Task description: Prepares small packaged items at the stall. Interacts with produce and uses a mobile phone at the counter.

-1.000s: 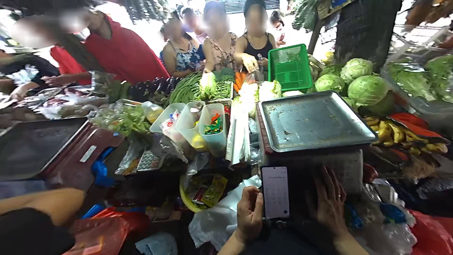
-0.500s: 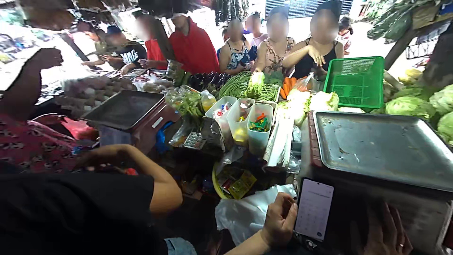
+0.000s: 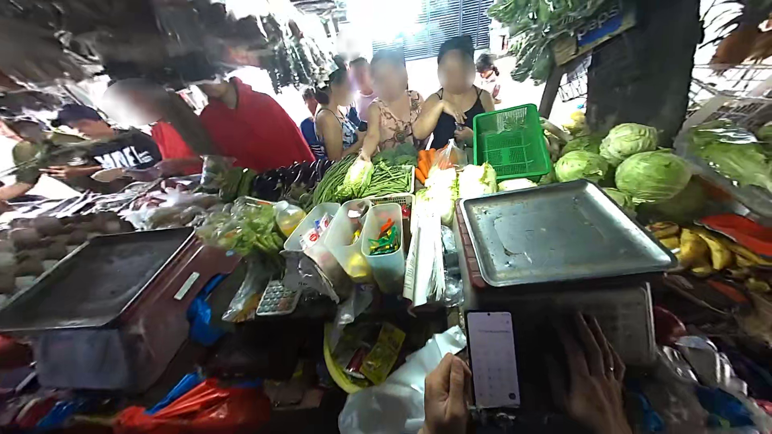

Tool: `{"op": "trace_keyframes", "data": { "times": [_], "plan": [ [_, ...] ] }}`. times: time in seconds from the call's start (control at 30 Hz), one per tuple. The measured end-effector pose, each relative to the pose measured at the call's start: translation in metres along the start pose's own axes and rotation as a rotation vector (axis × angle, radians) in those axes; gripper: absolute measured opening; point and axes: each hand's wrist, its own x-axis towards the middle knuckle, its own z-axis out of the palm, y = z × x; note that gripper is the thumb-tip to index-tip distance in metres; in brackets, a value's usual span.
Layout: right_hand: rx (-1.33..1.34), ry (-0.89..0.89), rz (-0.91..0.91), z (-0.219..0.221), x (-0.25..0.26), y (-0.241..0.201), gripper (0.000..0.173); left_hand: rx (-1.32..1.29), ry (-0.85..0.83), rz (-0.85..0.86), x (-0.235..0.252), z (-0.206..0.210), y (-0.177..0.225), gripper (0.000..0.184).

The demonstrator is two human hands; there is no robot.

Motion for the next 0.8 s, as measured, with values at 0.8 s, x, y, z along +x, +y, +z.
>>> {"op": "trace_keyframes", "data": {
  "times": [0.8],
  "plan": [
    [0.014, 0.032, -0.012, 0.003, 0.0011, -0.0029, 0.055, -0.018, -0.064, 0.15, -0.0035, -0.0078, -0.0033, 0.047]
  ]
}}
